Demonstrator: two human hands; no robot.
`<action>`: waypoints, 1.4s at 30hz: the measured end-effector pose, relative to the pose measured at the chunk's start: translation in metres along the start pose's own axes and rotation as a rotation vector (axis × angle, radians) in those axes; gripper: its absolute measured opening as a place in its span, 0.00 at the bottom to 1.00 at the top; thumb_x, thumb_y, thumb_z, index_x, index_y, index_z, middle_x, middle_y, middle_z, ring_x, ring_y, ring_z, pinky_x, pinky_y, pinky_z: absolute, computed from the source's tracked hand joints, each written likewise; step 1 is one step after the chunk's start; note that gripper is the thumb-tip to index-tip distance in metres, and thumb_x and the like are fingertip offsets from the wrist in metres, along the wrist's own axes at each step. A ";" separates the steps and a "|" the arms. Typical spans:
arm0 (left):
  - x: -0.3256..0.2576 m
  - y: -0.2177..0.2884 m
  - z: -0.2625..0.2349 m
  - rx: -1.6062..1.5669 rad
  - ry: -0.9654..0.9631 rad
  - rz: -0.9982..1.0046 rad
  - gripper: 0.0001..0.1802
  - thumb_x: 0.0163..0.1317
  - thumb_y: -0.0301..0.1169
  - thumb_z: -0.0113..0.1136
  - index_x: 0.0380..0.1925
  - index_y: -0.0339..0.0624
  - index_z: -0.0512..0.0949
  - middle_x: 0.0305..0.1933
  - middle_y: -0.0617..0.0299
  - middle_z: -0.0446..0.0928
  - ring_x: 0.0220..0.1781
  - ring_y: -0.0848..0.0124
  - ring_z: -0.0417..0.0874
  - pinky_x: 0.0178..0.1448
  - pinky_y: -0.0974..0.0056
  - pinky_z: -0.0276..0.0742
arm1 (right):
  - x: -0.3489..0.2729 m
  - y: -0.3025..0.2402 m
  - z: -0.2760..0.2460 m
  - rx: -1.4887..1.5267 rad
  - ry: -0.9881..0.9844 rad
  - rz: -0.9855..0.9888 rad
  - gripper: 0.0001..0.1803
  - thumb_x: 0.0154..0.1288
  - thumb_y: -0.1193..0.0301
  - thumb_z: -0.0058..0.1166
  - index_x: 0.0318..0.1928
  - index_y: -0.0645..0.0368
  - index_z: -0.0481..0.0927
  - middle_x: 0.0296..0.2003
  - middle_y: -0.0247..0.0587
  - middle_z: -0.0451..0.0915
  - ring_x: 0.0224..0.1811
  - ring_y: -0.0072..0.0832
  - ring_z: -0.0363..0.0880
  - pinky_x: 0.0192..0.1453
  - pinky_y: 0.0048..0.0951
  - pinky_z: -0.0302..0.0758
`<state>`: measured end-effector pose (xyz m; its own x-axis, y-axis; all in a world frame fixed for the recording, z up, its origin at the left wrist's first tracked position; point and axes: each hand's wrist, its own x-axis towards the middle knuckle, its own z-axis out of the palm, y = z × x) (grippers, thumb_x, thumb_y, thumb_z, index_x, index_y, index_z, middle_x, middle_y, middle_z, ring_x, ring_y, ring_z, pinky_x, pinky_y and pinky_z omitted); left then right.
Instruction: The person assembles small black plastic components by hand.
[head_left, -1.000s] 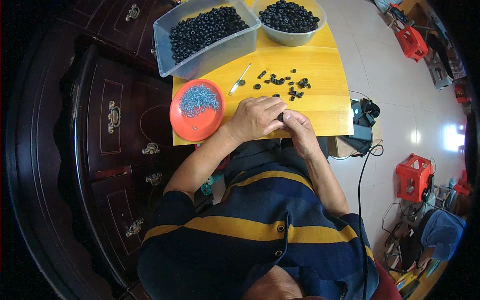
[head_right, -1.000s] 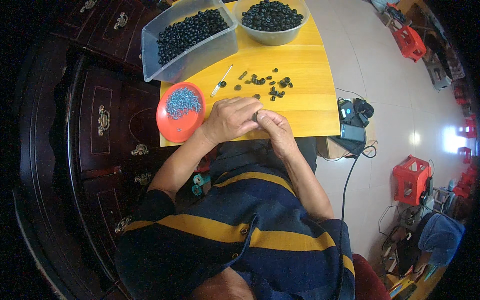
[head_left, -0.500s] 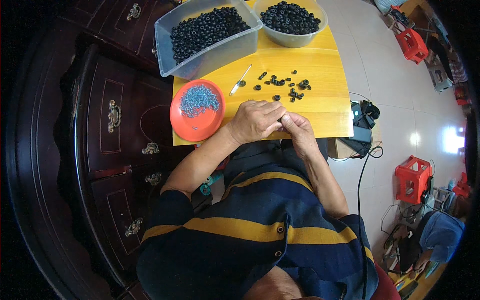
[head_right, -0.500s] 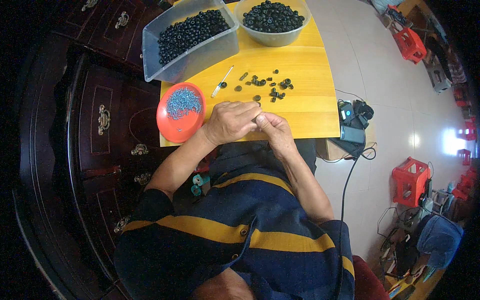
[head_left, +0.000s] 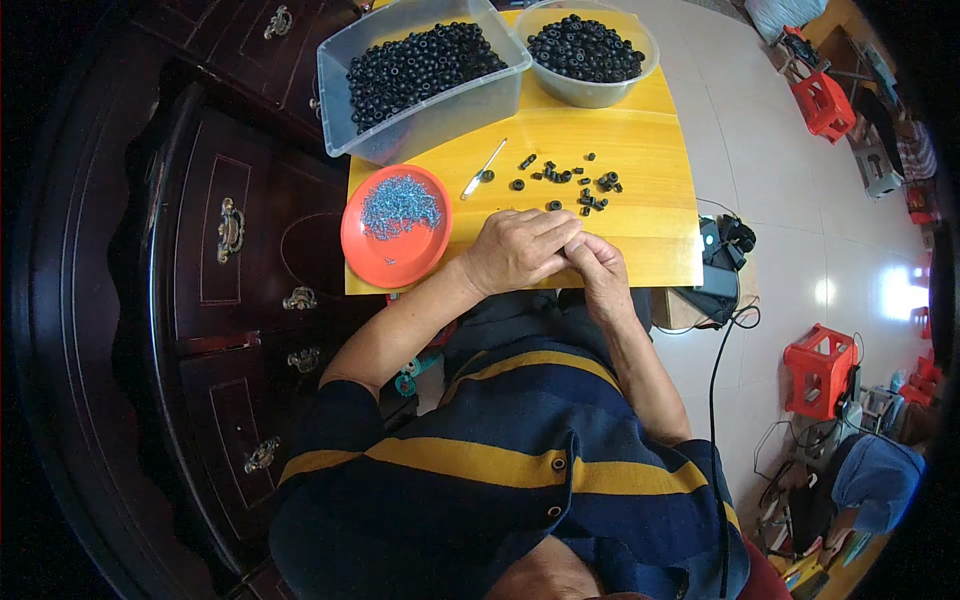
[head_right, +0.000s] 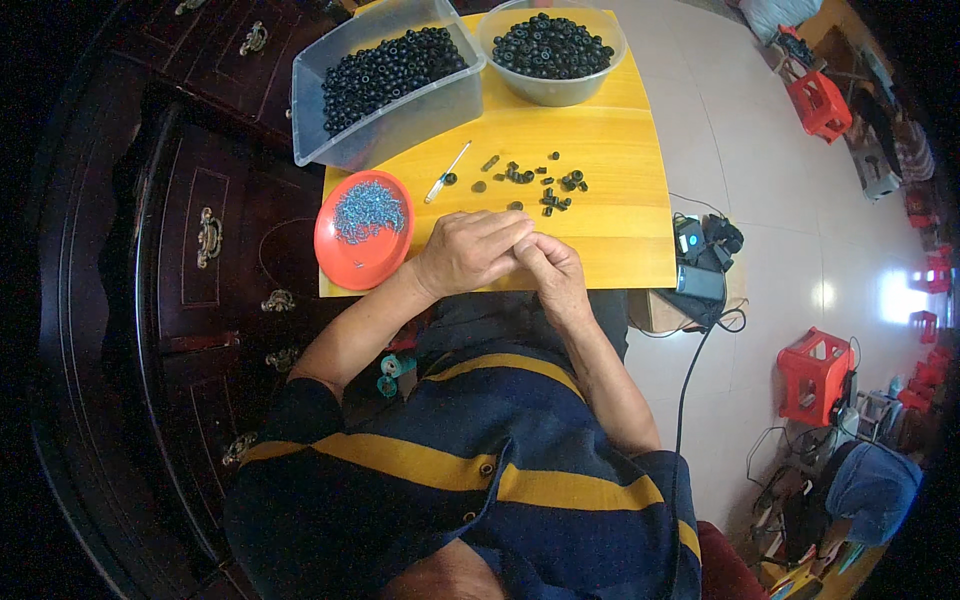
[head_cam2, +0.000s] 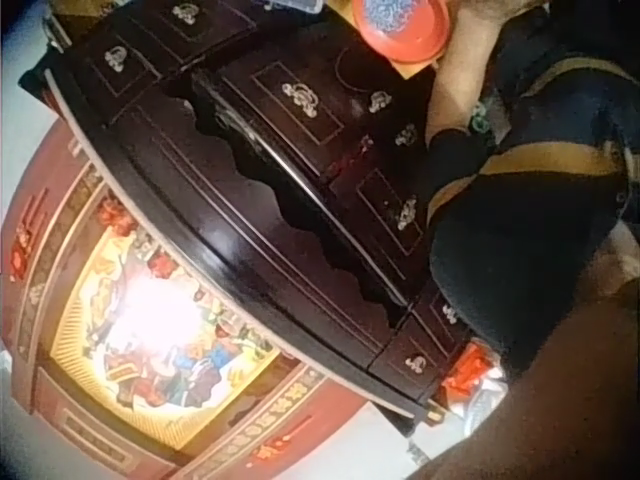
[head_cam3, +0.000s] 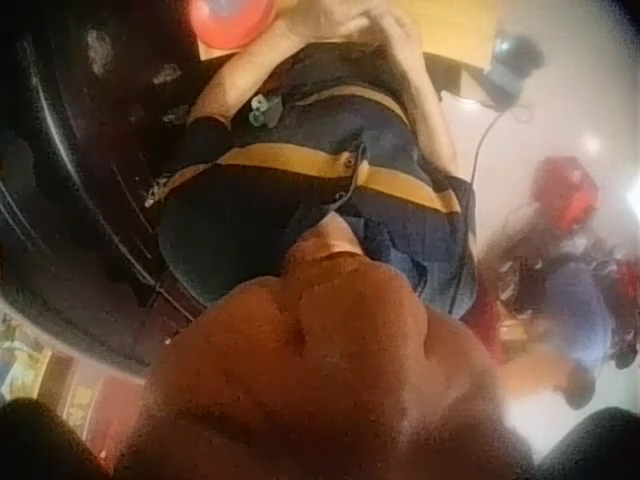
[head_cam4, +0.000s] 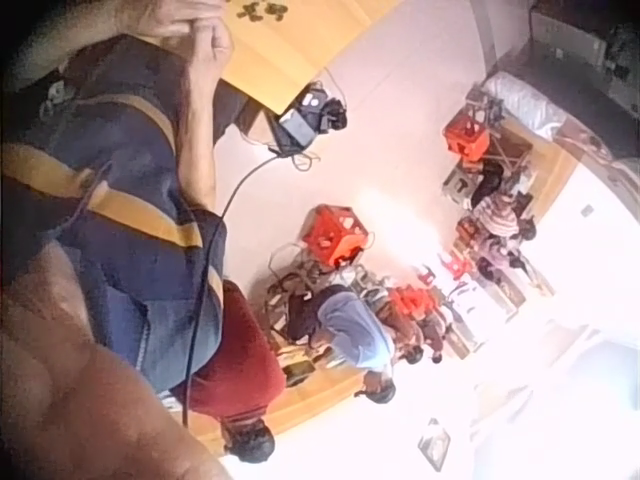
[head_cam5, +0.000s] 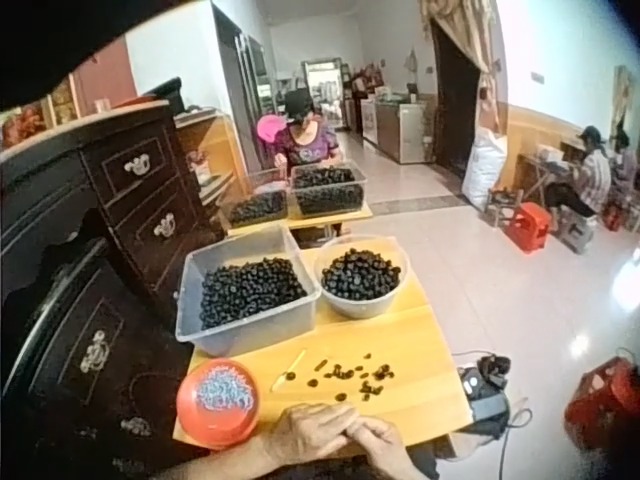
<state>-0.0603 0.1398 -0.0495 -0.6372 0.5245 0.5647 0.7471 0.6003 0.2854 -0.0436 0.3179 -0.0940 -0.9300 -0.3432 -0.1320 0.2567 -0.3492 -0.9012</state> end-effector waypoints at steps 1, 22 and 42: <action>0.000 0.000 0.000 0.004 0.003 -0.001 0.26 0.48 0.34 0.72 0.49 0.40 0.79 0.49 0.57 0.83 0.43 0.65 0.87 0.46 0.63 0.83 | 0.000 0.000 0.001 -0.002 -0.005 -0.001 0.11 0.76 0.69 0.50 0.42 0.61 0.84 0.36 0.29 0.83 0.38 0.16 0.77 0.49 0.22 0.73; 0.006 -0.008 -0.009 0.013 -0.045 0.053 0.19 0.47 0.37 0.73 0.36 0.42 0.79 0.33 0.60 0.81 0.32 0.64 0.85 0.34 0.62 0.80 | 0.001 0.001 -0.007 0.015 -0.058 0.038 0.15 0.77 0.63 0.51 0.47 0.63 0.83 0.38 0.33 0.84 0.42 0.21 0.80 0.54 0.26 0.75; -0.005 -0.017 -0.005 0.004 -0.052 0.100 0.17 0.47 0.36 0.72 0.34 0.42 0.78 0.30 0.62 0.79 0.28 0.65 0.83 0.31 0.62 0.78 | 0.003 -0.002 -0.003 -0.138 -0.097 -0.001 0.13 0.76 0.66 0.54 0.45 0.64 0.85 0.37 0.29 0.84 0.41 0.16 0.77 0.49 0.22 0.74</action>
<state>-0.0689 0.1241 -0.0535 -0.5683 0.6125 0.5494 0.8068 0.5458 0.2261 -0.0476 0.3202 -0.0938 -0.8987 -0.4278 -0.0966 0.2111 -0.2290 -0.9503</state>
